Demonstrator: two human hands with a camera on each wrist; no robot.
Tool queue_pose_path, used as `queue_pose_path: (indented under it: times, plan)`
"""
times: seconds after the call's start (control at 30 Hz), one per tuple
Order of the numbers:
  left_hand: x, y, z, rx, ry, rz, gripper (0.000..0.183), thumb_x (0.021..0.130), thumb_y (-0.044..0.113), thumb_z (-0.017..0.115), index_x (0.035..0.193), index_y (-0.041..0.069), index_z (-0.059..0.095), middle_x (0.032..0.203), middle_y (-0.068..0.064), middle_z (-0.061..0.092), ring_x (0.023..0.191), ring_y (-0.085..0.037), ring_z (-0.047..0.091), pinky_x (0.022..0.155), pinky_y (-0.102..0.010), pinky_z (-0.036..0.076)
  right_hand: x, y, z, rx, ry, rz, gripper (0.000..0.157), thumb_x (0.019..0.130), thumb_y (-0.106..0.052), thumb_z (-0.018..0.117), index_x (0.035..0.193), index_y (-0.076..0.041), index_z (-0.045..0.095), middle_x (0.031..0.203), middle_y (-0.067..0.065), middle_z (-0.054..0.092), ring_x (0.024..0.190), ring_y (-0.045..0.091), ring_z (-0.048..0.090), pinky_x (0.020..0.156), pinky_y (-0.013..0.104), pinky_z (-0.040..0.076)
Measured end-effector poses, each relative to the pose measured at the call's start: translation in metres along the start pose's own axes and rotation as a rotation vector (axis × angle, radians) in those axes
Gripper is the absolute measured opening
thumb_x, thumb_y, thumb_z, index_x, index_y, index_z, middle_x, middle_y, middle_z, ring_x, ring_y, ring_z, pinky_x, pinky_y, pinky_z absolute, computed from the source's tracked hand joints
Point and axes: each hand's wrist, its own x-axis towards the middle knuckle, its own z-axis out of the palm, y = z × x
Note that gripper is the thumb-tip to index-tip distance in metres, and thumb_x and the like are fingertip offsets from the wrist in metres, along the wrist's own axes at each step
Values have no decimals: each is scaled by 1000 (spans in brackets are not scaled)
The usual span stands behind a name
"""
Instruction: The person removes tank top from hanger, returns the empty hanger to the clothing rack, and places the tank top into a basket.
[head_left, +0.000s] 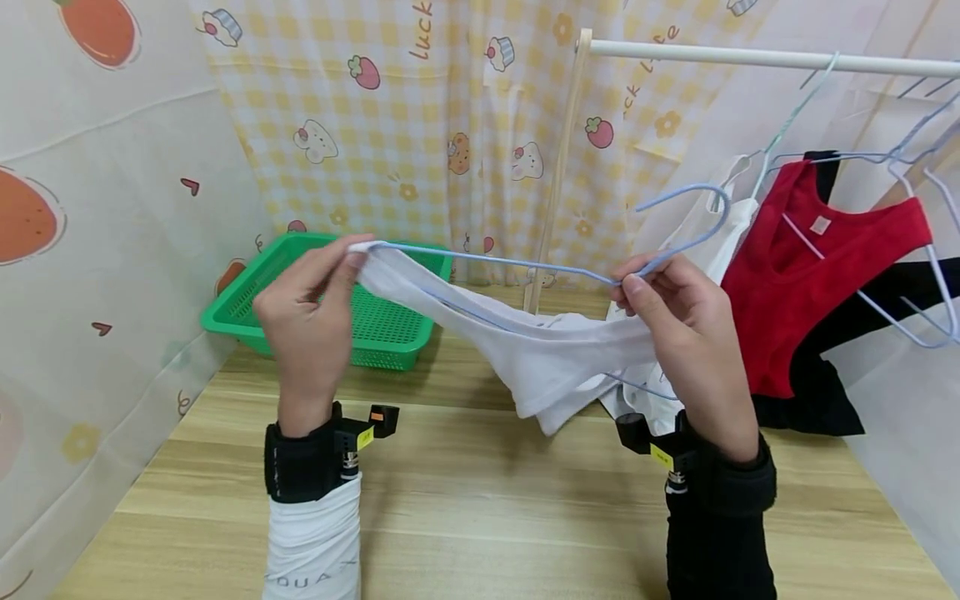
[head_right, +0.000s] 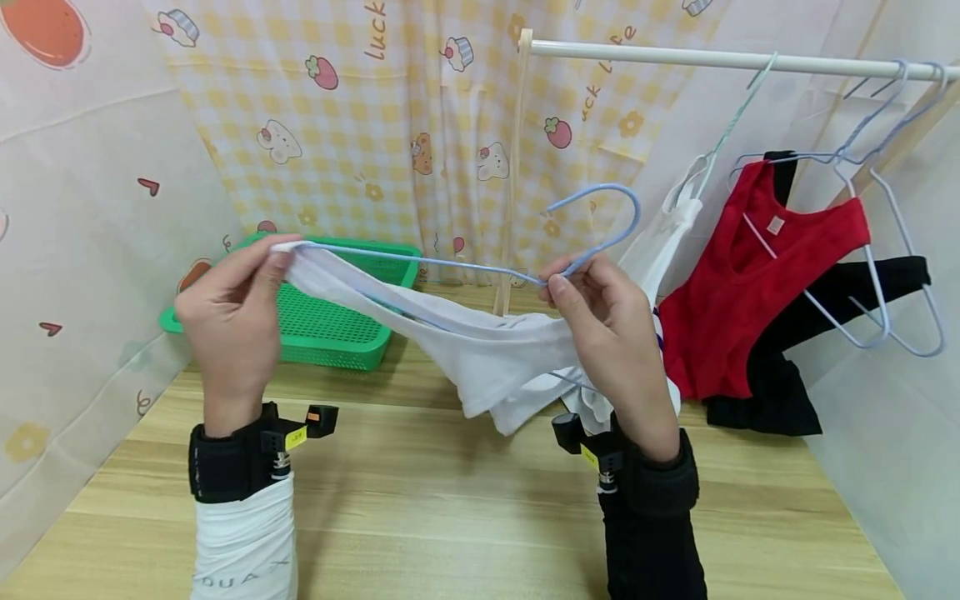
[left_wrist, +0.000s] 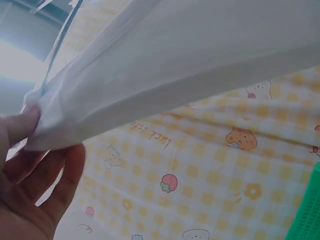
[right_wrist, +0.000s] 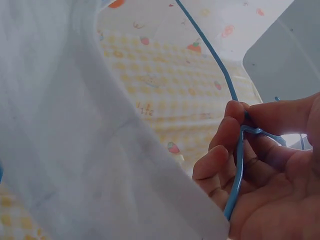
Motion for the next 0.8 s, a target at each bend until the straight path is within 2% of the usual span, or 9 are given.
queue_pose_path:
  times: [0.13, 0.23, 0.3, 0.33, 0.4, 0.47, 0.57, 0.63, 0.8]
  plan:
    - [5, 6, -7, -60, 215, -92, 13, 101, 4, 76, 106, -3, 84, 96, -2, 82, 70, -3, 65, 65, -15, 46, -2, -1, 1, 165, 27, -33, 10, 108, -4, 63, 113, 3, 69, 102, 11, 70, 90, 22, 67, 85, 24, 57]
    - [10, 10, -12, -122, 340, -128, 13, 101, 5, 75, 104, -5, 84, 94, -2, 83, 71, -10, 71, 67, -18, 51, -3, -2, 3, 280, 18, -61, 10, 108, 2, 59, 112, 3, 68, 99, 11, 70, 88, 21, 67, 82, 25, 57]
    - [12, 13, -15, -178, 398, -134, 13, 100, 3, 76, 102, -8, 83, 93, -7, 83, 76, -15, 77, 72, -22, 56, -3, -2, 5, 332, -2, -78, 14, 108, 5, 55, 112, 2, 68, 99, 10, 70, 88, 21, 67, 82, 25, 57]
    - [13, 15, -16, -204, 410, -133, 13, 100, 2, 75, 102, -9, 82, 94, -10, 82, 81, -18, 79, 75, -24, 59, -3, -2, 5, 345, -12, -85, 16, 108, 6, 54, 112, 0, 68, 98, 9, 71, 89, 20, 68, 82, 25, 57]
    - [13, 17, -17, -205, 414, -135, 13, 100, 2, 76, 102, -9, 82, 95, -11, 82, 81, -19, 79, 73, -23, 57, -3, -2, 6, 367, -33, -92, 19, 108, 8, 53, 112, -2, 69, 99, 8, 72, 90, 19, 69, 82, 25, 57]
    - [12, 17, -17, -160, 382, -150, 13, 99, 4, 77, 103, -7, 83, 95, -8, 82, 76, -15, 75, 69, -21, 53, -3, -2, 8, 373, -54, -99, 19, 108, 8, 53, 112, -2, 69, 100, 8, 72, 91, 19, 70, 84, 25, 58]
    - [8, 15, -15, -84, 276, -173, 14, 100, 8, 78, 105, -4, 84, 98, -1, 82, 74, -11, 69, 67, -18, 50, -4, -1, 10, 375, -69, -107, 20, 108, 8, 53, 112, -3, 69, 101, 8, 73, 92, 19, 71, 84, 25, 59]
    - [5, 13, -12, -29, 170, -179, 17, 101, 11, 77, 108, -3, 84, 99, 1, 81, 74, -9, 68, 68, -17, 52, -3, 0, 10, 397, -77, -121, 19, 108, 8, 53, 112, -1, 69, 101, 8, 74, 92, 19, 71, 84, 26, 59]
    - [-3, 6, -4, 163, -146, -110, 19, 104, 12, 75, 114, -2, 82, 104, -12, 81, 77, -10, 64, 70, -12, 48, -2, 4, 10, 545, -87, -162, 16, 106, 13, 53, 113, 9, 67, 100, 15, 74, 91, 23, 73, 85, 30, 61]
